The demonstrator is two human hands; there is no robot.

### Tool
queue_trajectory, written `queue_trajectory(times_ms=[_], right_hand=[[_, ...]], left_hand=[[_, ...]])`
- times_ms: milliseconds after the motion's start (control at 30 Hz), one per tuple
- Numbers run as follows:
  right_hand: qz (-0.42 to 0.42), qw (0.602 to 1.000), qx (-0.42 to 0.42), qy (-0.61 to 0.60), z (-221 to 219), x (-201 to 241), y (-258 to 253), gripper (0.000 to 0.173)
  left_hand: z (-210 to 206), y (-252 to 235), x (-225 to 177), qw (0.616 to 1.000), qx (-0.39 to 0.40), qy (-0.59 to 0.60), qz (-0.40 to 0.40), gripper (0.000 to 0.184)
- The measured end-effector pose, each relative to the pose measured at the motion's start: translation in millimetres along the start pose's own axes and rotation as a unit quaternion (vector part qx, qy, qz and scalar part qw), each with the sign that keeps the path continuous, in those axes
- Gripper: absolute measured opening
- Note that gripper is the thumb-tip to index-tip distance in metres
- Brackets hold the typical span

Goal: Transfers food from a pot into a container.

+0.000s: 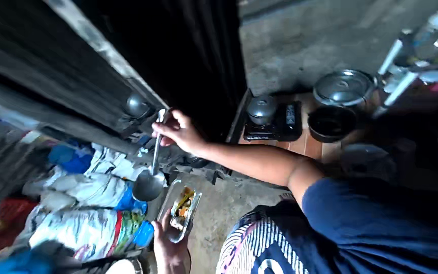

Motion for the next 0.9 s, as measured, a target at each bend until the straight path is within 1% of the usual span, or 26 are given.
queue_trajectory(times_ms=[67, 167, 233, 333, 433, 600, 733, 900], right_hand=[[-0.024, 1.0, 0.001, -0.003, 17, -11, 6, 0.033], [-0.069, 0.997, -0.034, -0.002, 45, -35, 20, 0.03], [-0.092, 0.994, -0.056, -0.003, 55, -40, 29, 0.028], [-0.075, 0.995, -0.062, 0.004, 59, -40, 41, 0.027], [-0.049, 0.996, -0.064, 0.021, 64, -37, 50, 0.024], [-0.073, 0.988, -0.135, -0.003, 94, -45, 61, 0.026], [-0.08, 0.969, -0.228, -0.047, 151, -33, 66, 0.023], [-0.076, 0.938, -0.335, -0.041, 265, -12, 76, 0.021]], left_hand=[[0, 0, 13, 1.0, -0.004, -0.001, 0.011, 0.063], [-1, -3, 30, 0.999, 0.013, -0.012, 0.028, 0.064], [-4, -5, 39, 0.999, 0.027, -0.013, 0.039, 0.065], [-9, -2, 48, 0.998, 0.025, -0.004, 0.059, 0.068], [-12, 0, 54, 0.997, 0.039, -0.007, 0.062, 0.069], [-19, -1, 70, 0.995, 0.065, -0.007, 0.075, 0.068], [-39, -4, 90, 0.992, 0.079, -0.011, 0.1, 0.07], [-60, -8, 108, 0.989, 0.105, -0.018, 0.099, 0.072]])
Point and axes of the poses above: each hand's wrist, its own y-axis away from the middle knuckle, its own z-axis out of the back of the hand, x = y × z, the point moved 3 cm from there along -y, towards the middle knuckle, and after that the axes turned 3 degrees about -y, right-handed, at the moved point
